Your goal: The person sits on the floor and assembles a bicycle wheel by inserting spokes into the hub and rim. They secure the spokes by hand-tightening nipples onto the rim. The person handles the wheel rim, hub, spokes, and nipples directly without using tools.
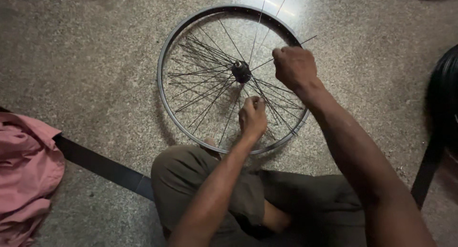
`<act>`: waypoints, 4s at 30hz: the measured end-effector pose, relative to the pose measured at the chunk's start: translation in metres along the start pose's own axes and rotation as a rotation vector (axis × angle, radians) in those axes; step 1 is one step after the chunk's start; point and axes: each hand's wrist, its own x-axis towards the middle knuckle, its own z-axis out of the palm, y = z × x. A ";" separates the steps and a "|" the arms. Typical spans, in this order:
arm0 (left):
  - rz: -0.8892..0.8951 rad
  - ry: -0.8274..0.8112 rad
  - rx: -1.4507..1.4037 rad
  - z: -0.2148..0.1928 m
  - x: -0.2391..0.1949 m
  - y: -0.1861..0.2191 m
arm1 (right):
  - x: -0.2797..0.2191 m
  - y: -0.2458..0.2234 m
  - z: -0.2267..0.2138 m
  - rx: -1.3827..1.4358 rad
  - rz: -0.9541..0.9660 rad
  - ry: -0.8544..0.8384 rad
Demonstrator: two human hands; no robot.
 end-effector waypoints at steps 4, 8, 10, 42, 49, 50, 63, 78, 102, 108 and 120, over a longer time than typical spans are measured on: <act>0.014 -0.025 -0.017 0.003 0.001 0.002 | 0.006 0.004 0.003 -0.029 -0.072 -0.013; 0.063 0.025 -0.096 0.000 0.001 0.002 | 0.012 0.000 -0.013 -0.239 -0.101 -0.100; -0.119 -0.015 -0.202 0.002 0.002 0.004 | 0.004 -0.006 -0.032 -0.217 -0.075 -0.176; 0.071 0.135 -0.068 0.016 0.017 -0.032 | -0.037 -0.024 0.005 0.341 0.140 -0.361; -0.202 -0.217 -0.739 0.012 0.022 -0.028 | -0.043 -0.021 0.013 0.749 0.278 -0.528; -0.216 -0.229 -0.742 0.011 0.022 -0.027 | -0.044 -0.020 0.012 0.754 0.296 -0.566; -0.301 -0.372 -0.368 0.016 0.020 -0.040 | -0.076 0.037 0.049 1.266 0.636 0.118; -0.208 -0.589 0.083 -0.007 -0.037 -0.040 | -0.296 -0.058 0.107 2.314 1.193 0.580; -0.234 -0.743 -0.063 -0.029 -0.027 -0.034 | -0.254 -0.110 0.113 2.038 1.208 0.351; -0.218 -0.746 -0.027 -0.029 -0.030 -0.031 | -0.258 -0.111 0.125 2.065 1.209 0.363; -0.150 -0.717 -0.129 -0.024 -0.029 -0.045 | -0.260 -0.106 0.142 2.057 1.189 0.394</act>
